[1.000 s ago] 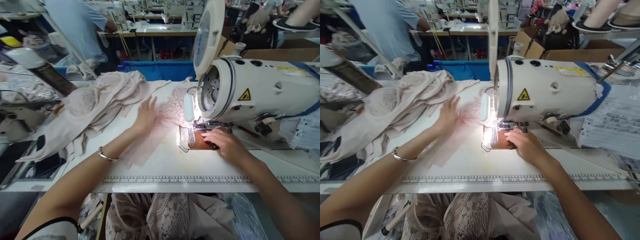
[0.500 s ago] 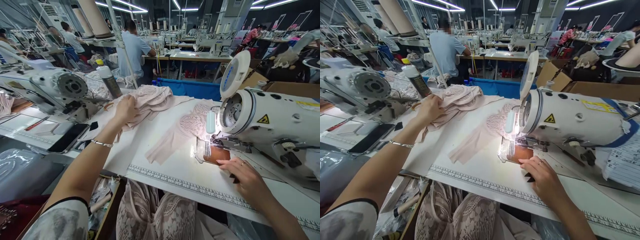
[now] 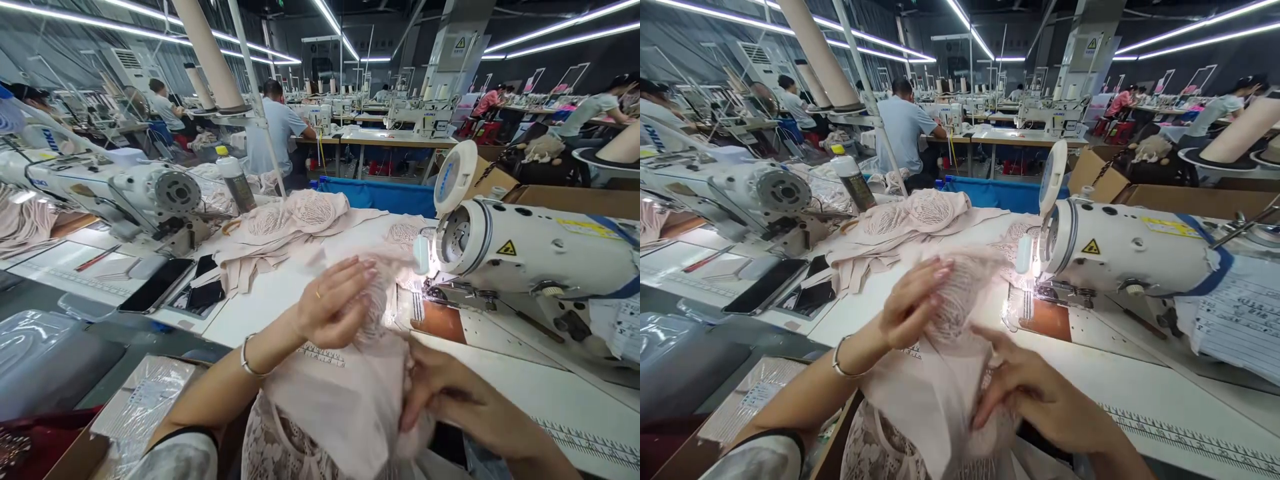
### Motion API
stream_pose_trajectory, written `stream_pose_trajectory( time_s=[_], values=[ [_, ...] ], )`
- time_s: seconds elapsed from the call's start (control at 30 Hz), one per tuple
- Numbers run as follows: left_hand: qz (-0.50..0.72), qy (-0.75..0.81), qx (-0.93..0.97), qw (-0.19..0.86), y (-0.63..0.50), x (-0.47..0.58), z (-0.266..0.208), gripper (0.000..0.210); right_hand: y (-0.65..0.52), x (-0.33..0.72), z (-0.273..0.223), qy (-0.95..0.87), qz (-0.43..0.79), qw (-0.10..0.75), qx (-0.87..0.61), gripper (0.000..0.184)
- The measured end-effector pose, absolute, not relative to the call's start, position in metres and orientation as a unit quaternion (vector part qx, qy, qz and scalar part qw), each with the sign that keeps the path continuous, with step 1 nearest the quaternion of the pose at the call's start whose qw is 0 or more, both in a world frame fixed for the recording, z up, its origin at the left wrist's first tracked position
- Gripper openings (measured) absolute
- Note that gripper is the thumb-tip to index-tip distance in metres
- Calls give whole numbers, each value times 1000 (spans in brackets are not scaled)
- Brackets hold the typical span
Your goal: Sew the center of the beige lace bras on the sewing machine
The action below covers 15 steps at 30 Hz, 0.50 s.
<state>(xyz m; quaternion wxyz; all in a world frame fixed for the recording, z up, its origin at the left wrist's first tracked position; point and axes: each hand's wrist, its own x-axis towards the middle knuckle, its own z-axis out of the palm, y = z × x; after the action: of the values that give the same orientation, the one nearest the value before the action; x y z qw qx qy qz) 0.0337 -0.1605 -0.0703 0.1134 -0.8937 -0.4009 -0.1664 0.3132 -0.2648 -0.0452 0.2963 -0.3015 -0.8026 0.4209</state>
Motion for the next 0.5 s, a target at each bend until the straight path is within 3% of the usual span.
stream_pose_trajectory(
  time_s=[0.1,0.27,0.37,0.43,0.5],
  values=[
    [-191,-411,-888,77,-163,43,-72,26,-272,310,-53,-773,477,236,-345,33],
    [-252,-502,-824,-67,-200,72,-104,23,-280,318,-79,-727,375,270,-508,33],
    [-291,-375,-791,-386,-240,96,-130,43,-283,309,-90,-696,385,313,-519,45],
    [-300,-348,-666,-588,-261,109,-140,52,-284,298,-99,-661,370,367,-540,50],
    [-335,-373,-540,-676,-272,118,-143,57,-284,288,-110,-596,323,432,-595,50]
  ],
)
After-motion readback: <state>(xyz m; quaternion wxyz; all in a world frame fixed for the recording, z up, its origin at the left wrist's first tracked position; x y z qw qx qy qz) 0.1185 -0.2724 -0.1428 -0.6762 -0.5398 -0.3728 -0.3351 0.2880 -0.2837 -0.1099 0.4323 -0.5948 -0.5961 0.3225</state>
